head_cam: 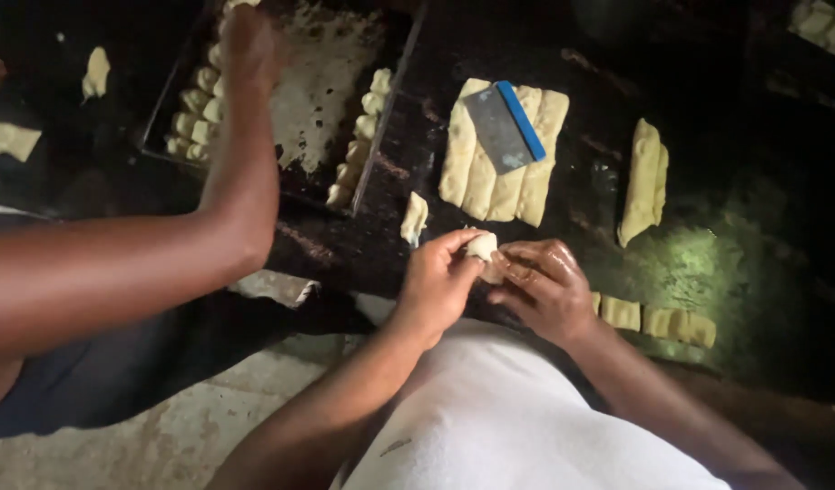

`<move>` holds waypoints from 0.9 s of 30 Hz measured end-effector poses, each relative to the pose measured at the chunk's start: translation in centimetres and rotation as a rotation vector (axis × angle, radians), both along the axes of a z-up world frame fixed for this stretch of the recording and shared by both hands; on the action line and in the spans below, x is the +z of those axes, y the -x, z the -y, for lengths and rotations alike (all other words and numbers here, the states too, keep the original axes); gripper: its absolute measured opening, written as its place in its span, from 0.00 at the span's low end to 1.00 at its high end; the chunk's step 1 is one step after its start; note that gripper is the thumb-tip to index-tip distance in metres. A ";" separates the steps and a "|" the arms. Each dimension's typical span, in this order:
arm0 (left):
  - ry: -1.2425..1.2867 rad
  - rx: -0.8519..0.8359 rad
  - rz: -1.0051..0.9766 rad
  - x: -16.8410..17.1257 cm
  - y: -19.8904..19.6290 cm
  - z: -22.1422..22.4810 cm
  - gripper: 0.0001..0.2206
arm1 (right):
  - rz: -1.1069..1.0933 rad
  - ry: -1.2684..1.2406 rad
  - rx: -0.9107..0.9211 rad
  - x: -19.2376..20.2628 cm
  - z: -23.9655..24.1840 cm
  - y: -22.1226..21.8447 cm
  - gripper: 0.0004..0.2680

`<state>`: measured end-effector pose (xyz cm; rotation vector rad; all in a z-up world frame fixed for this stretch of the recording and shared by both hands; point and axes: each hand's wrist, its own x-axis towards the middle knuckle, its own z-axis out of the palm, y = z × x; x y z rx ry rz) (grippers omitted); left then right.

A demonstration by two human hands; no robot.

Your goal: Manually roll and shape small pieces of dough into uniform rounds and place them onto a baking tray.

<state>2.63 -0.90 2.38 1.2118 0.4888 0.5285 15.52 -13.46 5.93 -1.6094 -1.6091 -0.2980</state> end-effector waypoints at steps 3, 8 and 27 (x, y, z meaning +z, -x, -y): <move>0.506 -0.114 -0.095 1.6 0.3 -0.5 0.13 | 0.044 0.079 0.050 -1.3 0.9 -1.0 0.17; -0.268 -0.048 -0.207 0.8 0.7 -0.2 0.11 | 0.147 0.093 0.085 -0.7 0.0 -3.2 0.12; -0.029 0.294 -0.131 -2.8 10.9 -8.6 0.16 | -0.054 0.495 0.102 -3.1 -5.4 1.2 0.15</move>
